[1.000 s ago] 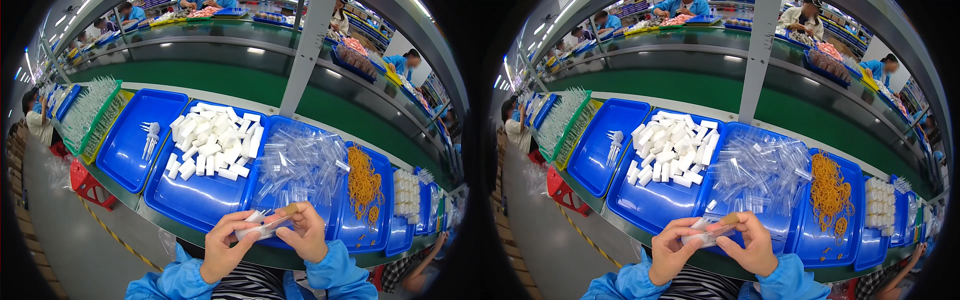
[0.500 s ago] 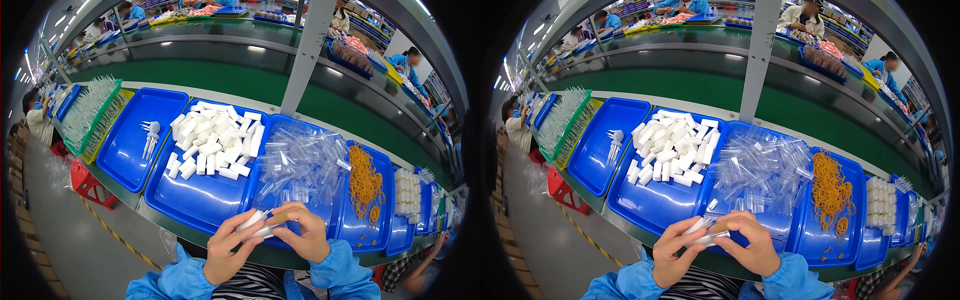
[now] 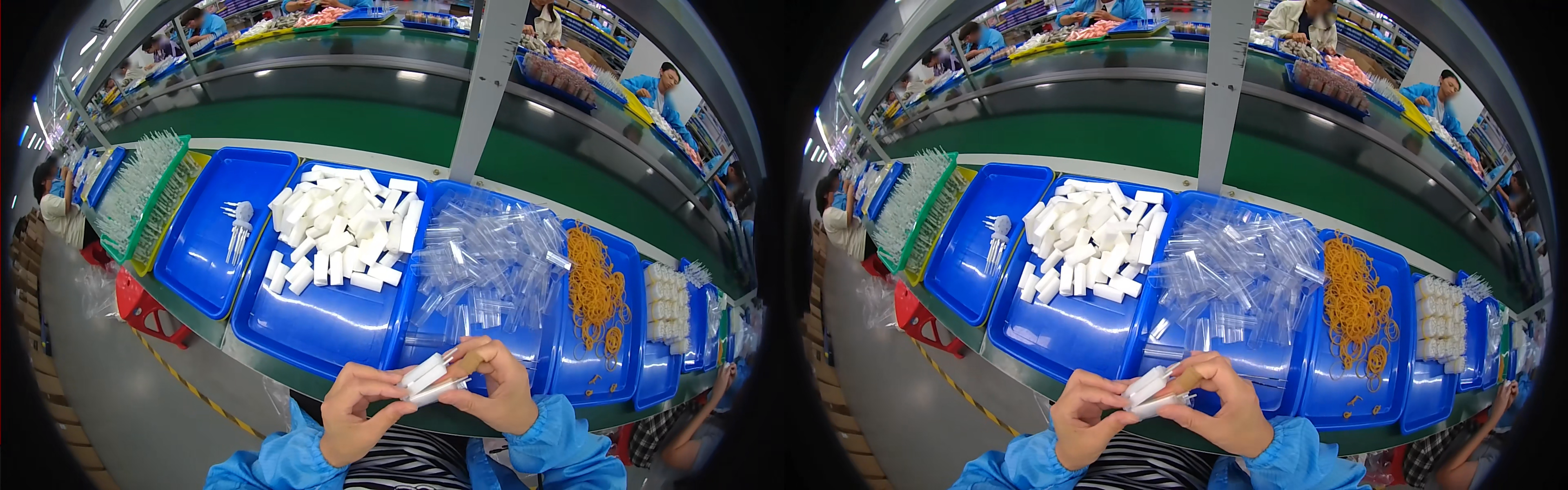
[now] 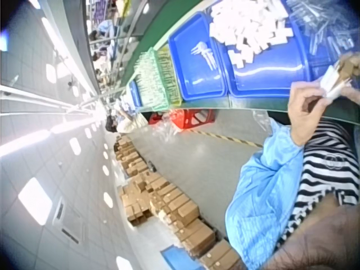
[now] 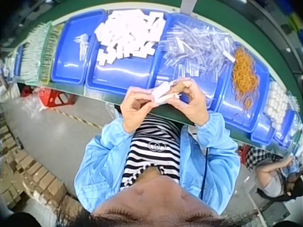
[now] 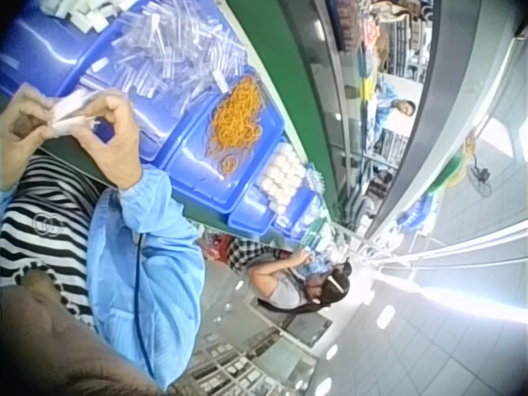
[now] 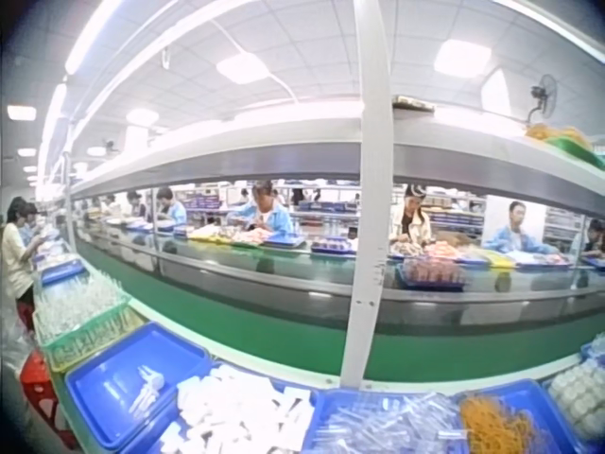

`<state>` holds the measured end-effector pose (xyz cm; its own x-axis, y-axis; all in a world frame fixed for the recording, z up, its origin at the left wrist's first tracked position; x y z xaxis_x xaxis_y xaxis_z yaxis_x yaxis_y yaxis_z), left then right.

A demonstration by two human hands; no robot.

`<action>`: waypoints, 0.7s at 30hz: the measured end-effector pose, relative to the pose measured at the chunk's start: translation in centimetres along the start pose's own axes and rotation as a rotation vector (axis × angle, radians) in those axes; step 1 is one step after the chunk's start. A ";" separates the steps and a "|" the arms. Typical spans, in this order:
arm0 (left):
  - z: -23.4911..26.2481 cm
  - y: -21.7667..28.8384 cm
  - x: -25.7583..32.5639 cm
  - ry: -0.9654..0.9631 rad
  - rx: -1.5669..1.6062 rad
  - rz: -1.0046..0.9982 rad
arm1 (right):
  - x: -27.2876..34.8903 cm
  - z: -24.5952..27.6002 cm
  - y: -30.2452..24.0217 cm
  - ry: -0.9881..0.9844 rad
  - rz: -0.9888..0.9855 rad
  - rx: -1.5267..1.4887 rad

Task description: The person assembles small white plastic components by inserting them into clear plastic sleeves and securing them with rubber bands. The person uses a pen-like tool to adjust the components and places the finished bundles into a blue tray.

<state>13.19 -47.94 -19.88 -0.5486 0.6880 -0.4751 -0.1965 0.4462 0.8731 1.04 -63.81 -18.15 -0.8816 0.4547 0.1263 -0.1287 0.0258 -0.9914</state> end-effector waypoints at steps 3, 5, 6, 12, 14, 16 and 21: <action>-0.3 0.4 -0.3 0.012 0.086 0.091 | 0.1 0.2 -0.5 0.000 -0.058 -0.066; -0.5 0.9 -1.7 -0.045 0.084 0.085 | 0.3 0.4 -1.0 -0.016 -0.051 0.015; -0.4 0.8 -1.8 -0.105 0.096 0.125 | 0.4 0.5 -1.3 -0.035 -0.007 0.140; 0.3 0.2 -1.2 -0.381 0.024 0.239 | 0.7 0.3 -1.5 -0.091 0.185 0.472; 0.7 0.0 -0.9 -0.335 0.010 0.209 | 0.4 0.5 -1.6 -0.112 0.190 0.472; 1.3 0.1 -0.8 -0.265 -0.016 0.217 | -0.6 2.1 -1.9 -0.027 0.239 0.503; 1.6 0.4 -1.5 -0.133 0.048 0.218 | -3.2 2.3 -1.8 0.121 0.397 1.256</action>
Point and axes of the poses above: each hand's wrist, its own x-axis away from the middle knuckle, its own z-axis out of the back of the hand, y = z × x, the point moved 4 cm from there along -x, towards the middle knuckle, and after that the axes turned 15 degrees about -z, right-handed, at the moved point
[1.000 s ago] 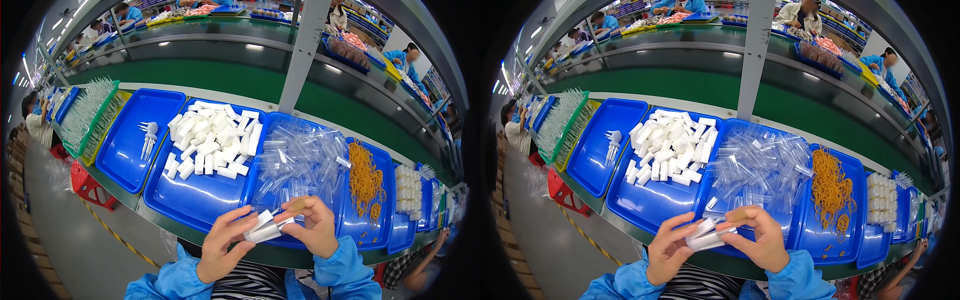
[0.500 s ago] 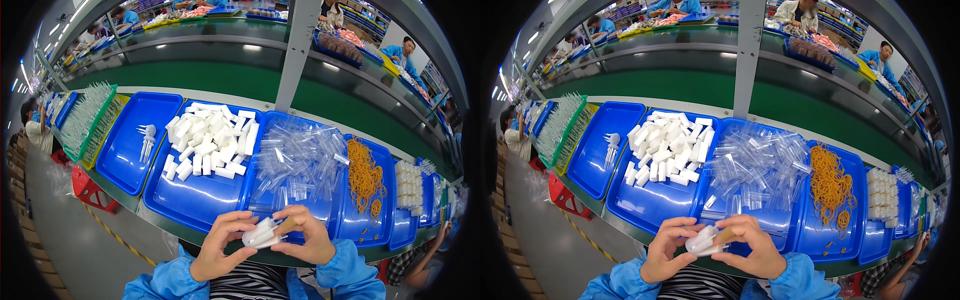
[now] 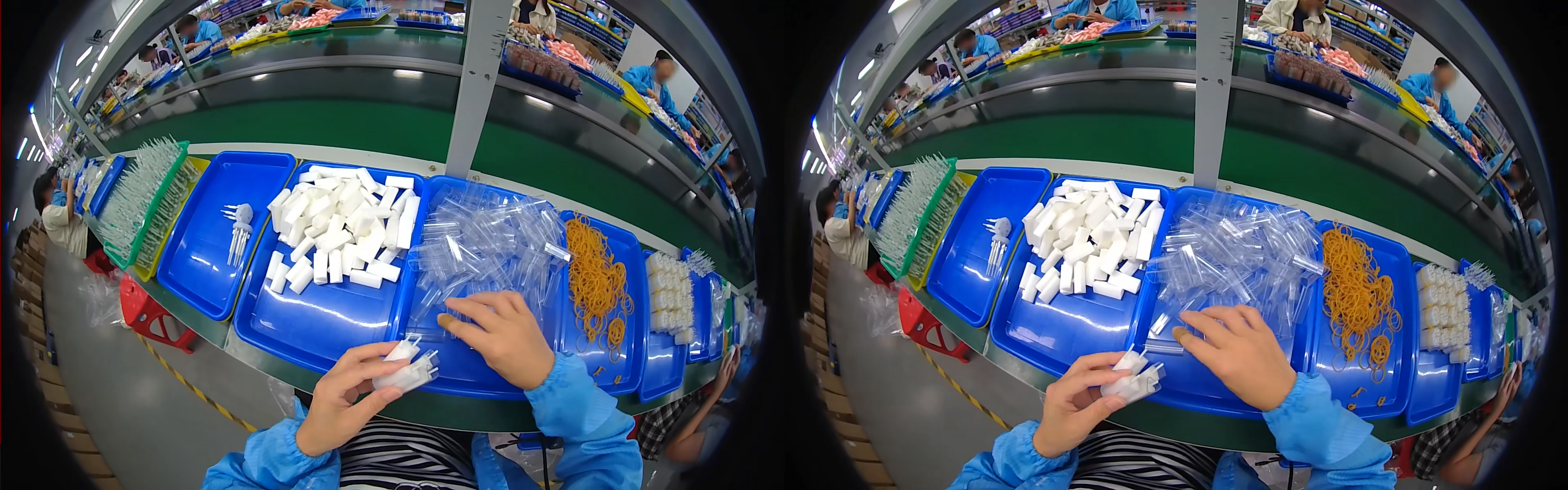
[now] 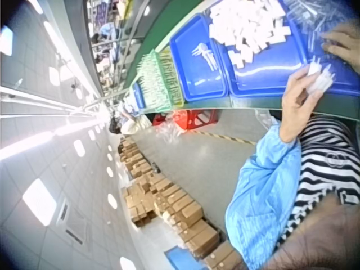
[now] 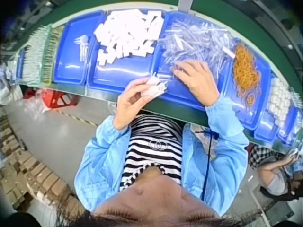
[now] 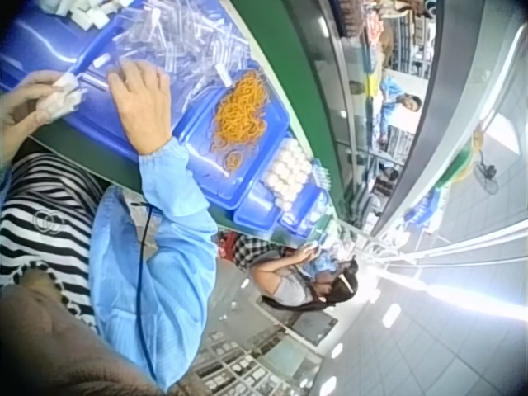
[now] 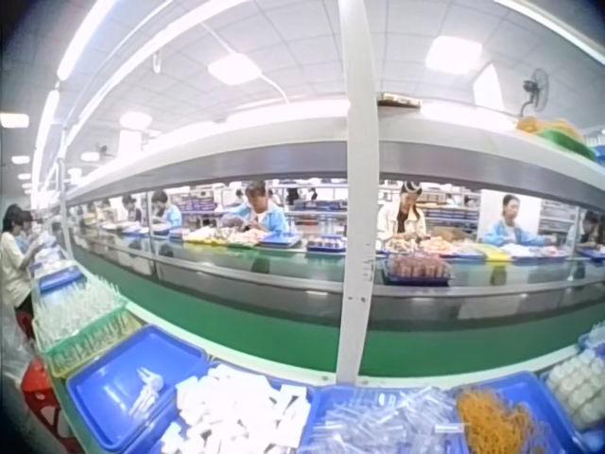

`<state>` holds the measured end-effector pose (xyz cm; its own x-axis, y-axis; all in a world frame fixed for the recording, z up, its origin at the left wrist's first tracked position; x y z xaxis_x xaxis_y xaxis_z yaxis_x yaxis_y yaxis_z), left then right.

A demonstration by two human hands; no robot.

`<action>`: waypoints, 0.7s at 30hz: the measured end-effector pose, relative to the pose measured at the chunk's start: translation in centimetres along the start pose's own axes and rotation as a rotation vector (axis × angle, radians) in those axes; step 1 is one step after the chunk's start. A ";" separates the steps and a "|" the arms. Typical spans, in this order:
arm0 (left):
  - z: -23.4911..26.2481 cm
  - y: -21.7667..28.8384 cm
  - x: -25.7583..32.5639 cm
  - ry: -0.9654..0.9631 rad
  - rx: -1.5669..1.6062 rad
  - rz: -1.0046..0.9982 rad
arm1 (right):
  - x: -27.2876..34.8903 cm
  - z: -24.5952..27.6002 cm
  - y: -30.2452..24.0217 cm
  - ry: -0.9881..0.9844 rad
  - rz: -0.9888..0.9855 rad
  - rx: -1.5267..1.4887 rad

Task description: The person assembles small white plastic components by inserting them into clear plastic sleeves and securing them with rubber bands. The person uses a pen-like tool to adjust the components and places the finished bundles into a blue tray.

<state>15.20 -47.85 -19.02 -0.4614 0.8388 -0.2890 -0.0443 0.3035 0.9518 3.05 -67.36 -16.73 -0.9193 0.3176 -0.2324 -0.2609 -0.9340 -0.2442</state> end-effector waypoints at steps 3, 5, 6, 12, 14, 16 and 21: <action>-0.2 0.2 -0.2 0.040 0.043 -0.008 | -0.4 -0.5 -0.5 0.016 0.073 0.150; -0.1 0.1 -0.1 0.071 0.048 0.013 | -0.5 -0.4 -0.5 0.013 0.078 0.171; 0.0 0.1 0.0 0.092 0.050 0.020 | -0.7 -0.1 -0.3 0.009 0.075 0.170; -0.6 -0.2 0.2 0.135 0.044 -0.032 | -1.1 0.1 0.3 -0.087 0.041 0.171; -0.8 -0.2 0.2 0.148 0.051 -0.029 | -1.1 0.6 0.6 -0.091 -0.049 0.013; -0.8 -0.1 0.2 0.176 0.023 -0.016 | -0.9 1.4 0.6 -0.059 -0.196 -0.278; -1.4 -0.2 0.1 0.182 -0.006 -0.024 | 0.0 0.6 -1.3 -0.078 -0.637 -1.485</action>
Point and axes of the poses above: each hand's wrist, its own x-axis away from the middle knuckle, its own z-axis out of the back of the hand, y = z × x, the point moved 4 cm from there along -x, towards the middle knuckle, and after that the axes turned 15 degrees about -z, right-handed, at the moved point
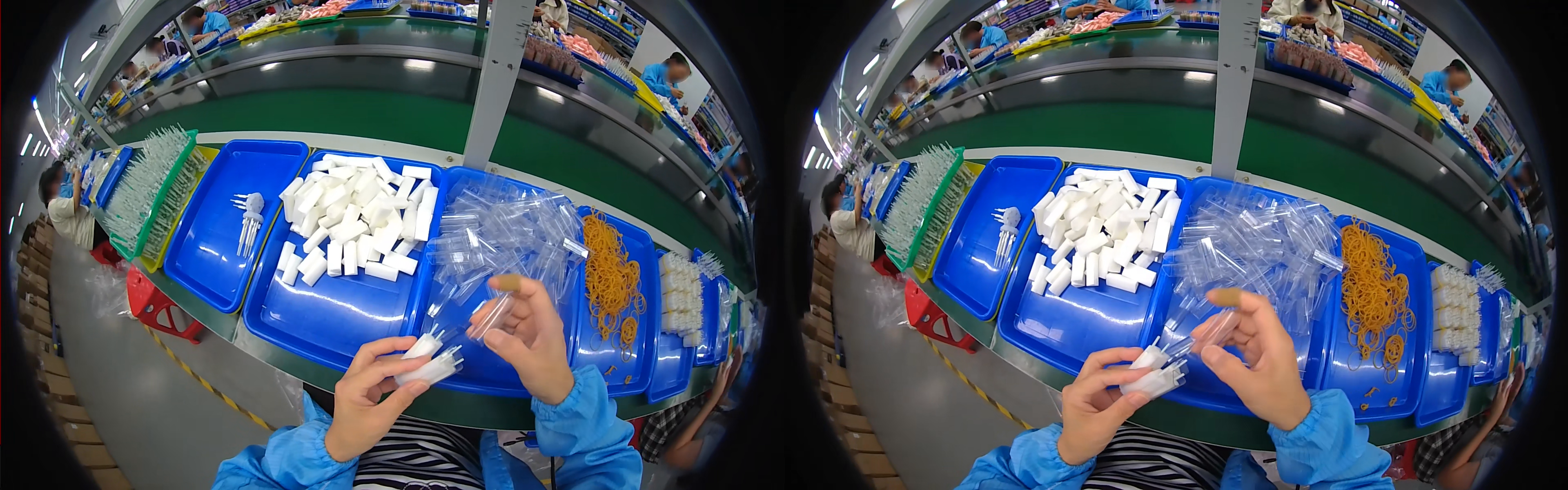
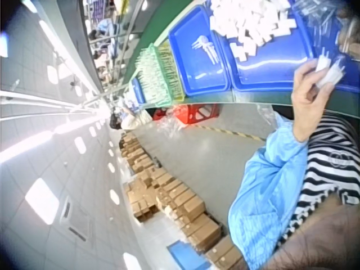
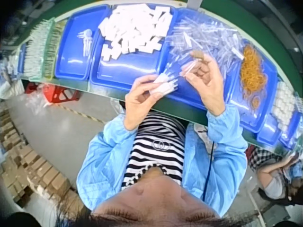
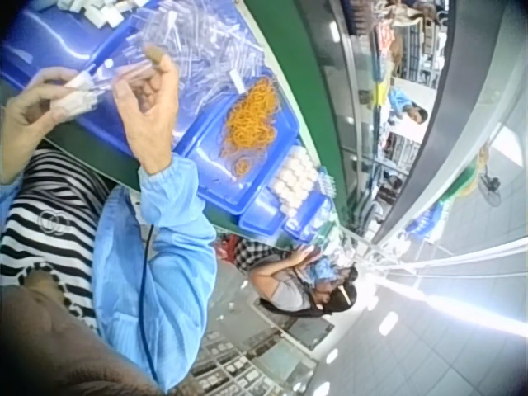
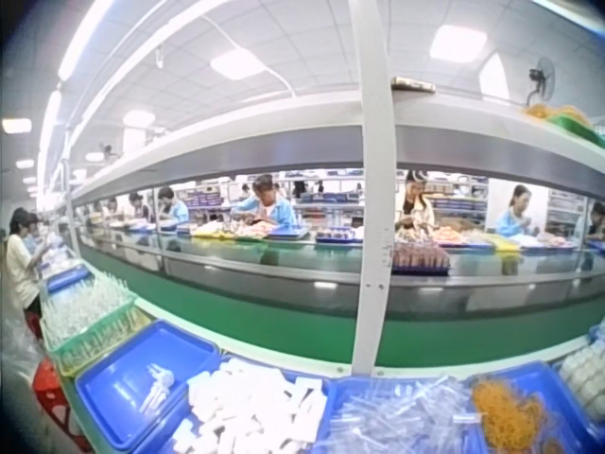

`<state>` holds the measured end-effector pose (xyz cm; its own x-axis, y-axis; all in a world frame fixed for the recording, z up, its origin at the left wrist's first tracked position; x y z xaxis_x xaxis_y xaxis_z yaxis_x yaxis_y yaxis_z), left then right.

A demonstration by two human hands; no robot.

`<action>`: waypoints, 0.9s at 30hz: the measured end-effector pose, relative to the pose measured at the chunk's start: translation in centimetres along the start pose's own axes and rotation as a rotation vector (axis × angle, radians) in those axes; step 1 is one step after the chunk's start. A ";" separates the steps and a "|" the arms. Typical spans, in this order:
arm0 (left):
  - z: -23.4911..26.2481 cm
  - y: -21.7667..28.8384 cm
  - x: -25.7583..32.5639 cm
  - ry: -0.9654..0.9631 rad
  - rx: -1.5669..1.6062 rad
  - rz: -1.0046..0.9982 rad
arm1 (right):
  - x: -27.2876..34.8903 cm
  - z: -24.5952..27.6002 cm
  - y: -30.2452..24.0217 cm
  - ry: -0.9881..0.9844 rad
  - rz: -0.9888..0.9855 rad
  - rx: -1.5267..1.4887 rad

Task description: The person assembles small white plastic components by inserting them into clear plastic sleeves and securing them with rubber bands. The person uses a pen-like tool to adjust the components and places the finished bundles into a blue tray.

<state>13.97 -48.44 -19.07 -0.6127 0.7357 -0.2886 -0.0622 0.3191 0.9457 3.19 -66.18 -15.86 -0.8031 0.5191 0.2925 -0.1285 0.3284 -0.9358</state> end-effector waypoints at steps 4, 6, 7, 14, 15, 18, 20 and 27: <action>-0.4 0.1 -0.1 -0.002 0.004 0.008 | 0.3 -0.5 0.7 -0.044 0.080 0.130; -0.5 0.2 0.0 0.007 0.012 0.017 | 0.1 -0.2 1.1 -0.051 0.063 0.221; -0.6 0.3 0.0 0.015 0.023 0.025 | 0.0 -0.1 1.2 -0.054 0.055 0.268; -0.8 -0.1 0.2 0.016 -0.006 0.030 | -0.2 -0.4 1.4 0.004 0.067 0.164; -0.7 -0.2 0.2 0.025 -0.011 0.020 | -0.2 -0.4 1.4 0.030 0.093 0.232; -0.7 -0.4 0.3 0.038 -0.024 0.002 | 0.0 -0.5 1.6 0.071 0.056 0.217; -0.9 -0.3 0.1 0.032 -0.032 0.009 | 0.0 -0.6 1.8 0.071 0.025 0.179; -0.6 -0.5 0.2 0.048 -0.056 0.002 | 0.0 -0.2 1.9 0.039 0.042 0.343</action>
Point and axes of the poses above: each hand's wrist, its own x-axis away from the middle knuckle, its own z-axis out of the back of the hand, y = z × x, the point moved 4 cm from there along -x, towards the middle knuckle, and after that the axes turned 15 degrees about -z, right-handed, at the moved point
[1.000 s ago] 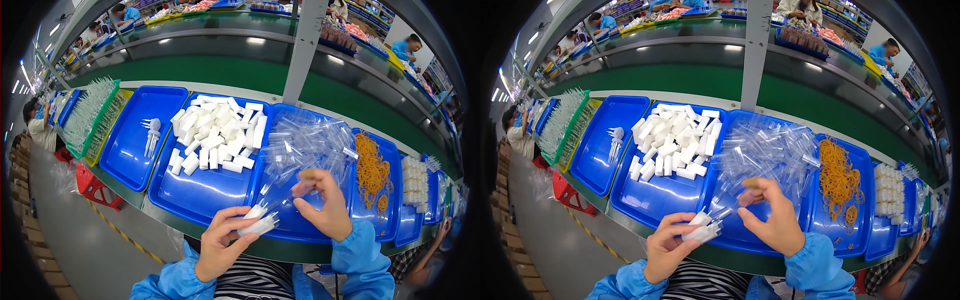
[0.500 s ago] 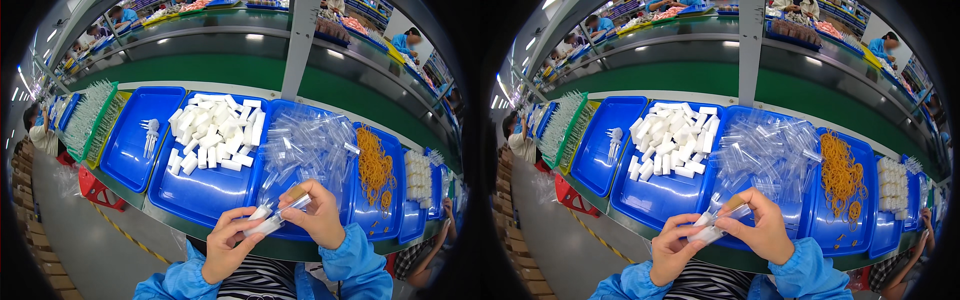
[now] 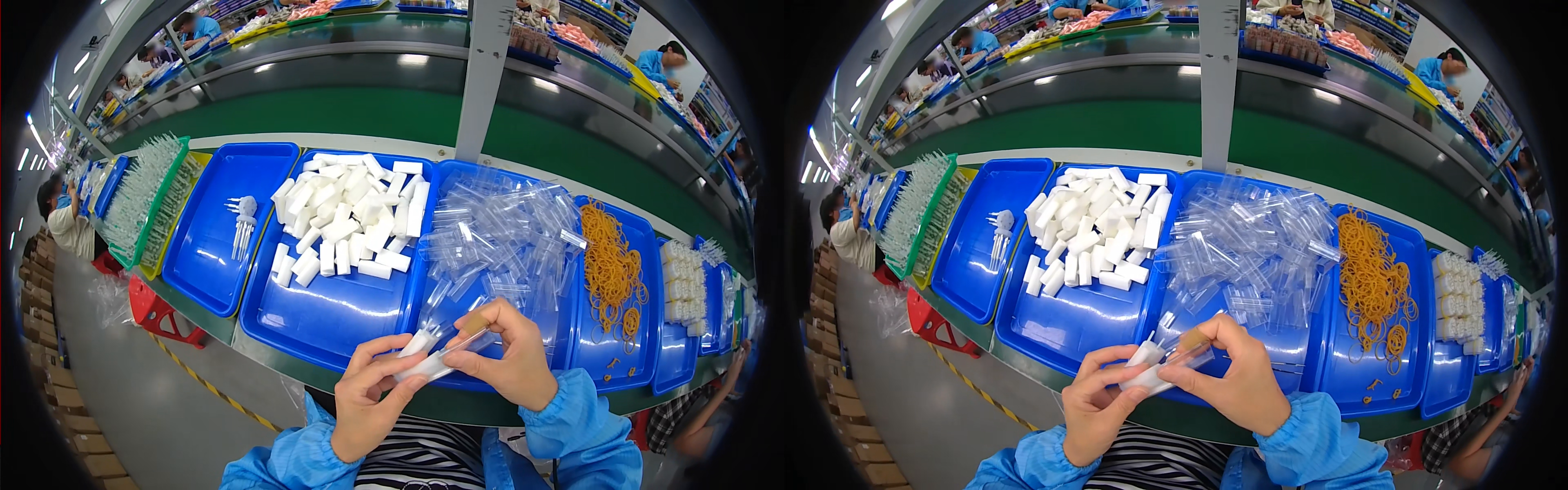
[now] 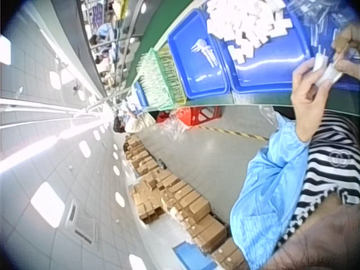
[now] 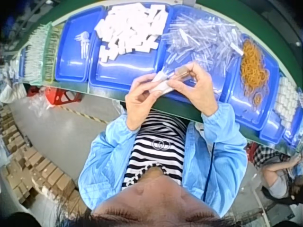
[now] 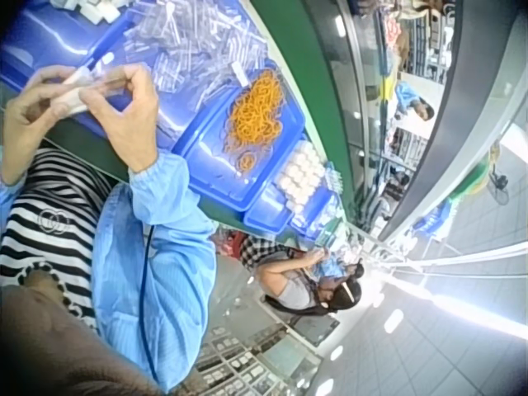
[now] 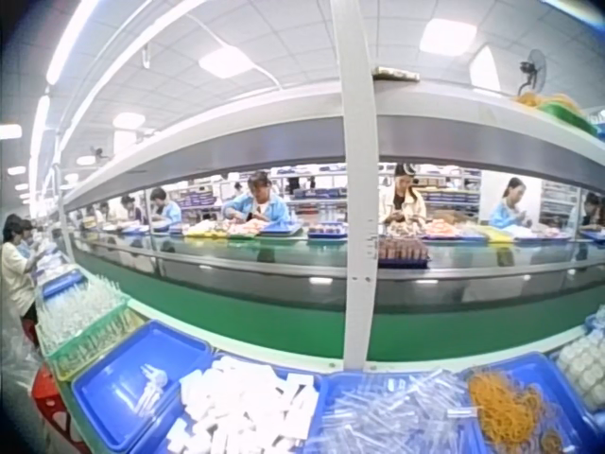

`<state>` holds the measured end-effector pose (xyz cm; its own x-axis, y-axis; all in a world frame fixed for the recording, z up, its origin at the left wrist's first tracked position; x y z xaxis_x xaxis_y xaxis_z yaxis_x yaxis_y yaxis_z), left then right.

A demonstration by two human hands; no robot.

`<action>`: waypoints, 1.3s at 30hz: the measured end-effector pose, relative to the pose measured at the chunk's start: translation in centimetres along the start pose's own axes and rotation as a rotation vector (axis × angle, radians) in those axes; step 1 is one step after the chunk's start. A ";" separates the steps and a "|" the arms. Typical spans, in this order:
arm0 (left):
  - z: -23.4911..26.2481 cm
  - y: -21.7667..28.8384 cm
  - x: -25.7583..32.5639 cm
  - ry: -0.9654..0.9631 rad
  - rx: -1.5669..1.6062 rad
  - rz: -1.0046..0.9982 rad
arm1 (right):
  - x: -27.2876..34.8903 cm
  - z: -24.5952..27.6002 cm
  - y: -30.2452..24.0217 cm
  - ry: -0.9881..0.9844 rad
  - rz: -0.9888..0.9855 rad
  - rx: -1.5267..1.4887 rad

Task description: The person assembles small white plastic components by inserting them into clear plastic sleeves and securing them with rubber bands. The person uses a pen-like tool to adjust the components and places the finished bundles into a blue tray.

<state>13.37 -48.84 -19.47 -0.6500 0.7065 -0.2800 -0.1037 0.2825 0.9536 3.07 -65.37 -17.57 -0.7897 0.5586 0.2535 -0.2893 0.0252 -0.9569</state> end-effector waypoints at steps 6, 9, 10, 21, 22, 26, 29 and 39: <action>-0.2 0.2 -0.1 -0.037 -0.029 -0.048 | 0.4 -0.7 1.1 0.021 0.072 -0.151; -0.3 0.3 -0.1 -0.029 -0.009 -0.063 | 0.6 -0.8 1.1 0.083 0.177 -0.085; -0.5 0.3 -0.3 -0.020 0.000 -0.042 | 0.8 -0.9 1.0 0.105 0.219 -0.044; -1.0 2.1 -1.1 -0.141 -0.419 -0.292 | 1.2 -0.7 0.9 0.129 0.180 -0.046; -1.1 2.1 -0.9 -0.137 -0.412 -0.280 | 0.7 -0.4 0.8 0.105 0.146 -0.085; -1.1 1.3 -0.3 -0.144 -0.412 -0.249 | 0.2 -0.5 1.2 -0.014 0.078 -0.039; -1.0 0.9 -0.3 -0.104 -0.357 -0.171 | -0.4 -0.6 1.0 -0.082 -0.016 -0.042; -0.8 0.7 -0.8 -0.112 -0.337 -0.204 | 0.1 1.3 -0.4 -0.055 0.080 0.016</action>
<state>13.20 -49.75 -18.47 -0.5064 0.7296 -0.4596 -0.4746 0.2092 0.8550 2.43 -66.39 -16.97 -0.8389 0.5123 0.1838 -0.2322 -0.0315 -0.9722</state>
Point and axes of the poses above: each hand's wrist, its own x-axis away from the middle knuckle, its own z-axis out of the back of the hand, y = z × x, the point moved 4 cm from there along -x, towards the middle knuckle, and after that the axes turned 15 degrees about -z, right-handed, at the moved point
